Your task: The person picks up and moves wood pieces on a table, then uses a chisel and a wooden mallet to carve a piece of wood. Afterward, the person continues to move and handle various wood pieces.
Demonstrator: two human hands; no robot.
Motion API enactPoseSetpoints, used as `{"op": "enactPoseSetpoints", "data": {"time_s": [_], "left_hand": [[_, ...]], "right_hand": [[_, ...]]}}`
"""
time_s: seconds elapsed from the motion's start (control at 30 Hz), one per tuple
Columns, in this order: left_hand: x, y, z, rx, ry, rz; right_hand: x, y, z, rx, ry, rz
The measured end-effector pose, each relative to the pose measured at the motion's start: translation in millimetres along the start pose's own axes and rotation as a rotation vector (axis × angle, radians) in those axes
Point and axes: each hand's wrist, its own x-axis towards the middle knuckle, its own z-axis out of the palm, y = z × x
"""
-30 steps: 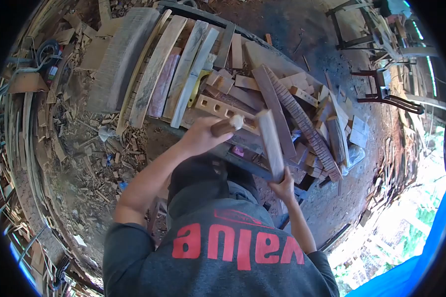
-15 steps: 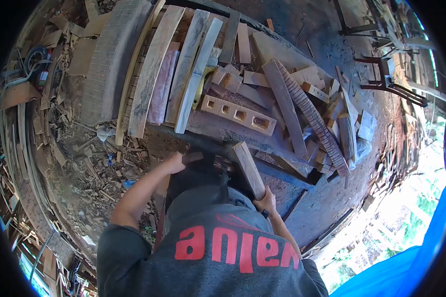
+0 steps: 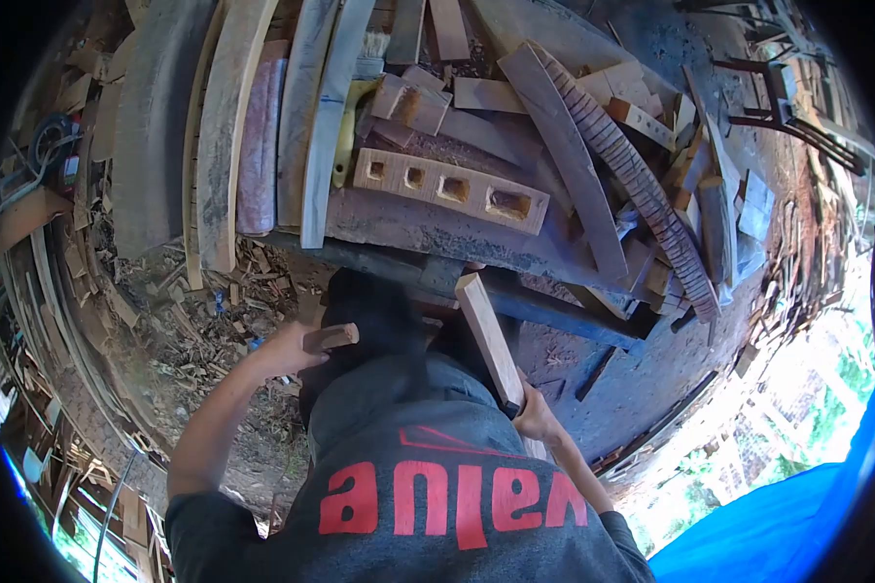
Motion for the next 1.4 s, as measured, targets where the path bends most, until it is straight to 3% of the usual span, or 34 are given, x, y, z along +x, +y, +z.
{"op": "enactPoseSetpoints", "data": {"time_s": [0.17, 0.27, 0.4, 0.6, 0.67, 0.77, 0.93, 1.03, 1.17, 1.4], "left_hand": [[12, 10, 1, -0.006, 0.089, -0.035], [25, 5, 5, 0.068, 0.143, 0.066], [47, -1, 16, 0.114, 0.114, 0.05], [82, -25, 44, 0.146, 0.238, 0.119], [87, -32, 52, 0.041, 0.337, 0.284], [100, -43, 57, -0.079, 0.398, 0.294], [119, -58, 69, 0.028, 0.471, 0.393], [104, -33, 63, 0.251, 0.526, 0.392], [99, -15, 55, 0.306, 0.49, 0.499], [89, 31, 47, 0.215, 0.474, 0.734]], "right_hand": [[17, 20, -1, -0.06, 0.042, -0.027], [30, 47, -2, -0.038, 0.095, -0.101], [48, 70, -3, -0.072, 0.085, -0.125], [69, 91, 3, -0.202, 0.174, -0.206], [73, 96, 7, -0.307, 0.215, -0.237], [71, 93, 14, -0.336, 0.315, -0.302], [72, 101, 19, -0.37, 0.474, -0.345], [77, 109, 24, -0.345, 0.546, -0.449], [81, 101, 32, -0.337, 0.597, -0.461], [67, 64, 43, -0.274, 0.605, -0.495]]}}
